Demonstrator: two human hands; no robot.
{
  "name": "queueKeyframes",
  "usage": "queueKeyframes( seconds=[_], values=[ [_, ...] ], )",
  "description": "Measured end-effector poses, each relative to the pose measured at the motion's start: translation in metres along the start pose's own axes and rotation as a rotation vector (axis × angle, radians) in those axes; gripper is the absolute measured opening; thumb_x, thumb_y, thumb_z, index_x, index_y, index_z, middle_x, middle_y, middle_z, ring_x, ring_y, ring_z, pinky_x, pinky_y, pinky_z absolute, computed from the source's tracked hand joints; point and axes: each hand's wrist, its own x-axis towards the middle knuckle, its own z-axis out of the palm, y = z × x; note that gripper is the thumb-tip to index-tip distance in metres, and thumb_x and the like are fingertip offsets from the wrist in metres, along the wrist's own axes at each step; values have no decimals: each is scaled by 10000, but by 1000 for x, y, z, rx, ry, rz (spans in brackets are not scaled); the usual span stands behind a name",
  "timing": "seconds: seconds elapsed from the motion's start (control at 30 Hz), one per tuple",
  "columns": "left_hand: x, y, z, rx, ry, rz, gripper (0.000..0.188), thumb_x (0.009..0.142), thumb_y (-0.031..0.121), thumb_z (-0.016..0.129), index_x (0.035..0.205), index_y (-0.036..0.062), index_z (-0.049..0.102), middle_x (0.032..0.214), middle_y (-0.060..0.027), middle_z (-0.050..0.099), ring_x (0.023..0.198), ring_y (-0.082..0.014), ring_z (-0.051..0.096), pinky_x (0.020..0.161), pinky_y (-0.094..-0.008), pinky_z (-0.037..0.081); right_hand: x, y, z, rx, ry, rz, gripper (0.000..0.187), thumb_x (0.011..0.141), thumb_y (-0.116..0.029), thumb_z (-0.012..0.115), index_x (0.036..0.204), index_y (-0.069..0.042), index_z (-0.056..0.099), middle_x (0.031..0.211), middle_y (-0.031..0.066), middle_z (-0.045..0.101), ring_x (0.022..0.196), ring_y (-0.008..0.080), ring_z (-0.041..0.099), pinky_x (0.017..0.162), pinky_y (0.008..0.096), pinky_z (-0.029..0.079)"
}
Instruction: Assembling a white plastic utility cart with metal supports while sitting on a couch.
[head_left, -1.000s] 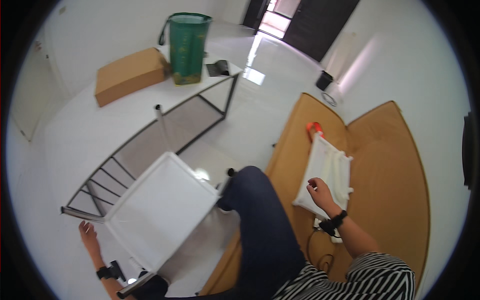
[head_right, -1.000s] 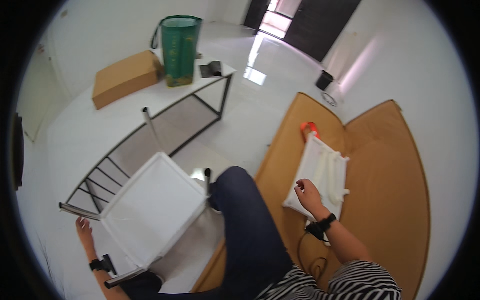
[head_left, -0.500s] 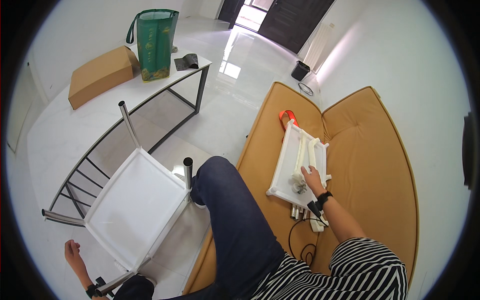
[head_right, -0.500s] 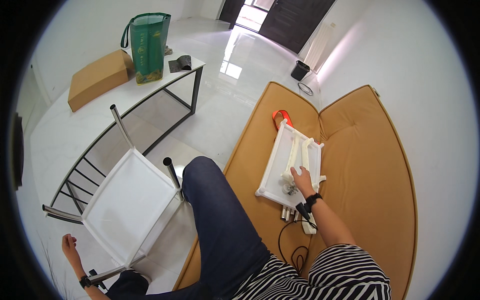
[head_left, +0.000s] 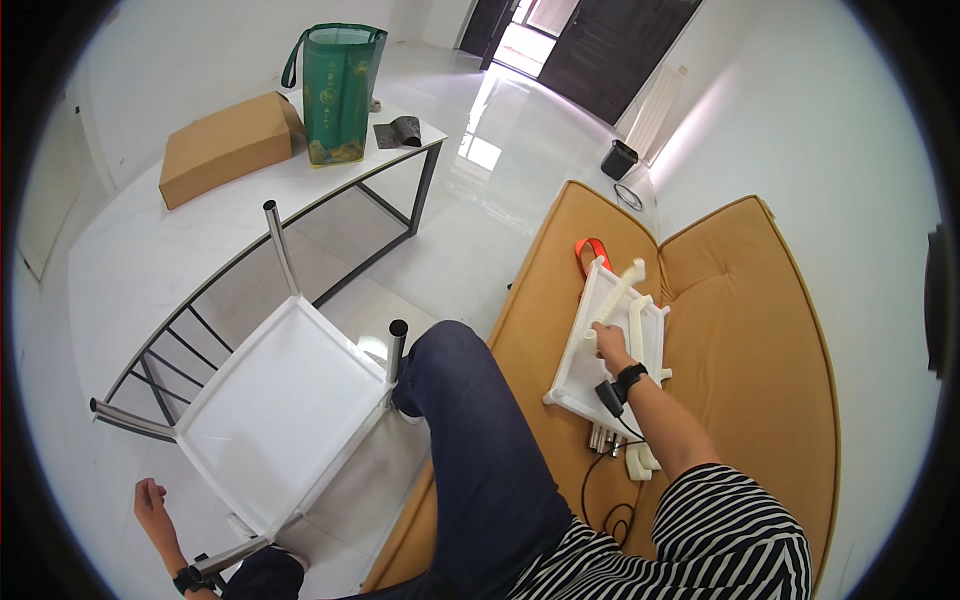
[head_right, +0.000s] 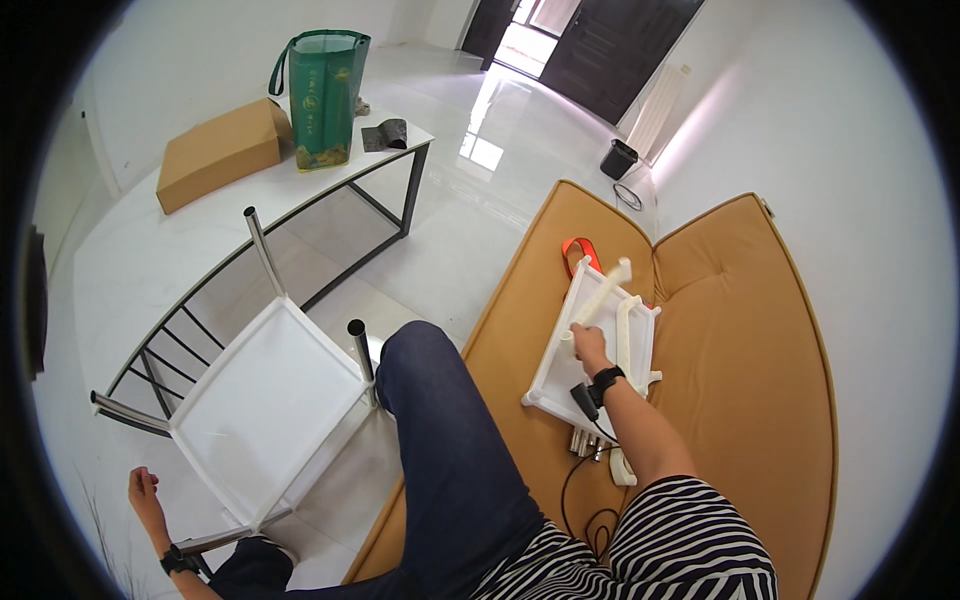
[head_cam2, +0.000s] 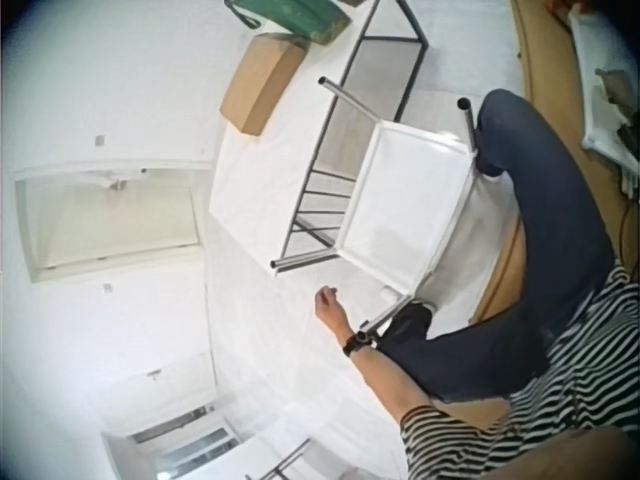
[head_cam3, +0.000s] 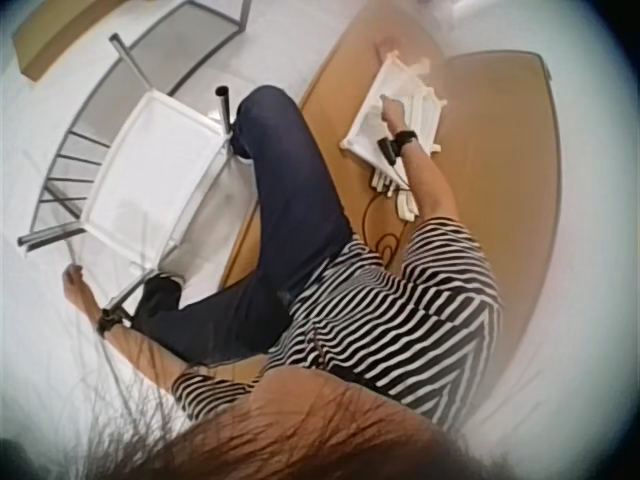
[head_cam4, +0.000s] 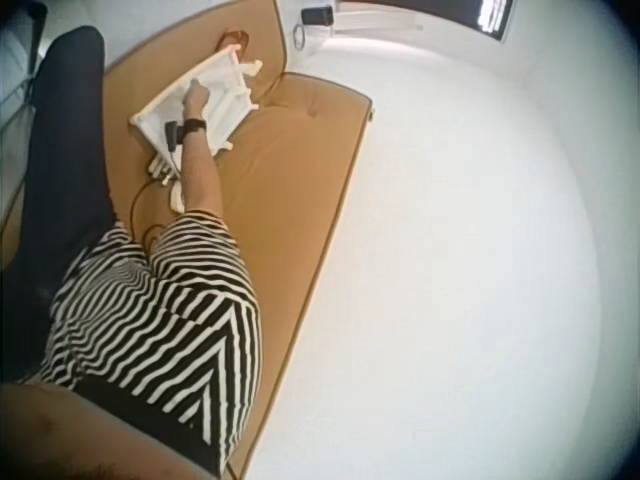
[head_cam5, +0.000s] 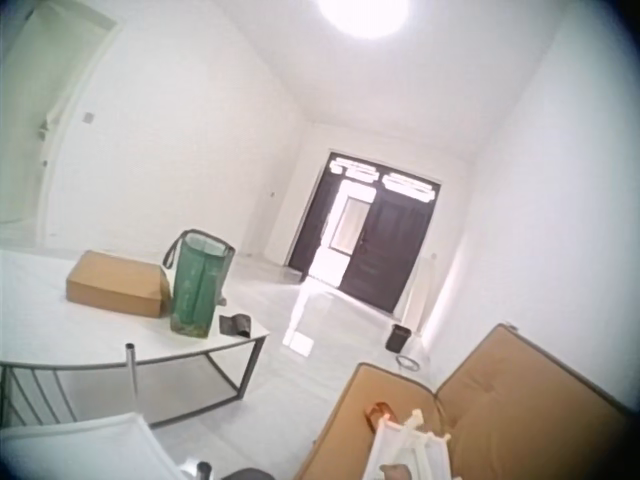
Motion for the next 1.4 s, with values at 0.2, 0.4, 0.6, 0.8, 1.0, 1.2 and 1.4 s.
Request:
queueKeyframes(
  seconds=[0.2,0.4,0.6,0.8,1.0,1.2,1.4],
  values=[
    [1,-8,5,5,21,25,224,956,224,488,931,20,578,712,-21,554,662,-97,513,602,-240,410,-46,-37,63,-167,-166,-88,534,740,-280,648,1112,74,499,911,204,633,699,286,658,519,357,541],
    [-1,4,9,-21,-13,-22,214,948,179,494,946,-20,575,725,-55,565,683,-123,521,630,-263,432,-39,-36,92,-424,-66,-162,445,745,-211,631,1027,93,471,906,315,626,831,384,658,696,424,539],
    [-2,3,7,-1,-33,-21,211,948,171,495,951,-24,575,722,-57,566,680,-124,523,630,-265,432,-26,-16,83,-593,-160,-400,362,780,-235,605,990,52,539,894,254,643,852,386,636,756,430,509],
    [0,-2,8,37,-34,-11,216,952,177,496,951,-26,570,720,-55,561,681,-121,518,633,-261,427,1,15,5,-755,197,-452,376,753,-232,614,1032,13,555,1010,223,587,962,373,580,835,453,473],
    [-2,-1,2,45,-18,-26,217,954,178,493,938,-26,566,714,-50,547,677,-120,503,633,-261,416,-11,54,-76,-1104,56,168,420,752,-203,585,1113,11,556,1149,216,591,1091,344,574,938,472,432],
    [4,0,15,21,-61,-2,213,952,171,495,933,-29,564,708,-49,542,676,-116,498,628,-256,409,8,124,-126,-1106,-45,-38,406,674,-230,708,942,64,629,926,267,645,870,397,639,768,417,526],
    [-1,-14,13,71,-28,-2,209,947,168,489,921,-24,567,688,-46,552,641,-118,506,579,-261,401,3,90,-115,-848,-3,-141,440,743,-310,700,922,80,603,955,277,632,885,400,623,780,433,499]
  ],
)
